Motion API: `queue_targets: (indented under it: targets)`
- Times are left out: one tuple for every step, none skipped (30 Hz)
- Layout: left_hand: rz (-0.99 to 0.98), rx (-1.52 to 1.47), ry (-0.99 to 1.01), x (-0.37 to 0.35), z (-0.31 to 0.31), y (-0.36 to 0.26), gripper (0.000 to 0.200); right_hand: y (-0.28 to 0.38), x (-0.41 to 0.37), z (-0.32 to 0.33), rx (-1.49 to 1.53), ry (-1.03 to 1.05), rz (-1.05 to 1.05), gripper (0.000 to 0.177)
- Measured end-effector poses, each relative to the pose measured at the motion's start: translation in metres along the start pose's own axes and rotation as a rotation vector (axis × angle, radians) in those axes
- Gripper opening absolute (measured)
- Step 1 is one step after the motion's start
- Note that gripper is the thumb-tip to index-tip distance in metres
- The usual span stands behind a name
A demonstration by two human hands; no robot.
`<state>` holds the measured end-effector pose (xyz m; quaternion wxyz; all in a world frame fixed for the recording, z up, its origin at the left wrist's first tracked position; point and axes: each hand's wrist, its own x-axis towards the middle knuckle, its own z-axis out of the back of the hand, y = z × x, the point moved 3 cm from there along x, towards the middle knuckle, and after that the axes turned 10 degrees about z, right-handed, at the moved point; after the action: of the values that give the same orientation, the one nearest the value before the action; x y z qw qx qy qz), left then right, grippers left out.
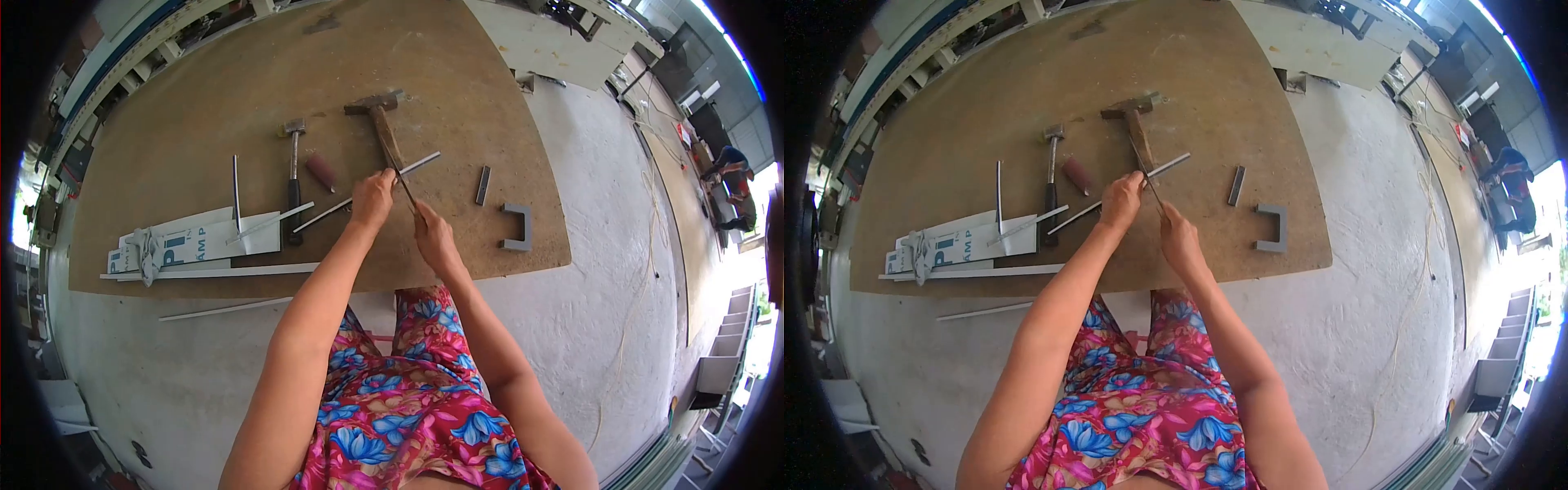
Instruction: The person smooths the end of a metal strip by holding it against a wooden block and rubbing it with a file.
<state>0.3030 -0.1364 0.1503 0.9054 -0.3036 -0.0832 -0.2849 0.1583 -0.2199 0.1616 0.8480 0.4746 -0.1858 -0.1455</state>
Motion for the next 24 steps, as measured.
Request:
queue_targets:
  targets:
    - [0.015,0.001,0.001,0.002,0.001,0.0,0.011,-0.001,0.019,-0.006,0.02,0.011,-0.021,0.032]
    - [0.023,-0.024,0.011,0.004,0.003,0.001,0.011,0.0,0.031,-0.009,0.04,0.022,-0.035,0.032]
    - [0.031,-0.048,0.02,0.006,0.005,0.002,0.012,0.004,0.031,-0.009,0.023,0.001,0.028,0.033]
    - [0.041,-0.075,0.032,0.007,0.005,0.002,0.012,0.006,0.025,-0.009,0.002,-0.018,0.086,0.033]
    - [0.031,-0.071,0.029,0.004,0.004,0.001,0.012,0.008,0.017,-0.007,-0.021,-0.037,0.141,0.034]
    - [0.019,-0.067,0.02,0.004,0.005,0.0,0.012,0.008,0.007,-0.004,-0.035,-0.037,0.117,0.034]
    - [0.011,-0.06,0.011,0.005,0.005,0.0,0.012,0.008,-0.007,0.0,-0.047,-0.033,0.093,0.034]
    - [0.012,-0.059,0.003,0.004,0.005,0.0,0.012,0.009,-0.016,0.003,-0.058,-0.022,0.06,0.034]
    - [0.013,-0.056,0.001,0.003,0.004,0.0,0.012,0.009,-0.018,0.004,-0.034,-0.017,0.056,0.034]
    - [0.01,-0.053,-0.002,0.003,0.004,0.0,0.012,0.009,-0.016,0.004,-0.009,-0.016,0.054,0.034]
    - [0.02,-0.057,0.005,0.003,0.002,0.002,0.012,0.009,-0.012,0.006,0.014,-0.021,0.052,0.034]
    - [0.027,-0.063,0.01,0.003,0.001,0.003,0.012,0.009,0.001,0.003,-0.004,-0.013,0.034,0.034]
    - [0.034,-0.07,0.013,0.003,0.0,0.002,0.012,0.012,0.02,-0.004,-0.023,-0.006,0.019,0.033]
    - [0.044,-0.078,0.027,0.005,0.0,0.001,0.012,0.014,0.032,-0.008,-0.042,0.002,0.013,0.033]
    - [0.055,-0.083,0.039,0.006,0.002,0.001,0.013,0.013,0.035,-0.01,-0.042,0.009,0.014,0.033]
    - [0.066,-0.086,0.053,0.006,0.004,0.002,0.013,0.011,0.037,-0.014,-0.041,0.016,0.013,0.033]
    - [0.039,-0.088,0.042,0.004,0.004,0.002,0.013,0.009,0.038,-0.015,-0.044,0.023,0.011,0.034]
    - [0.012,-0.092,0.031,0.001,0.002,0.001,0.013,0.009,0.033,-0.011,-0.047,0.0,0.051,0.034]
    - [-0.013,-0.094,0.018,0.001,0.001,0.002,0.013,0.008,0.021,-0.006,-0.048,-0.021,0.092,0.034]
    - [-0.012,-0.083,0.014,0.003,0.002,0.002,0.013,0.007,0.01,-0.004,-0.044,-0.039,0.133,0.034]
    - [-0.012,-0.073,0.015,0.003,0.001,0.001,0.013,0.008,-0.001,-0.002,-0.031,-0.035,0.111,0.034]
    - [-0.009,-0.065,0.015,0.002,0.0,0.002,0.013,0.009,-0.011,0.002,-0.021,-0.029,0.089,0.034]
    - [0.004,-0.056,0.01,0.002,0.0,0.002,0.013,0.008,-0.017,0.005,-0.015,-0.022,0.065,0.035]
    - [0.017,-0.047,0.009,0.002,-0.001,0.002,0.013,0.008,-0.016,0.005,-0.024,-0.026,0.085,0.034]
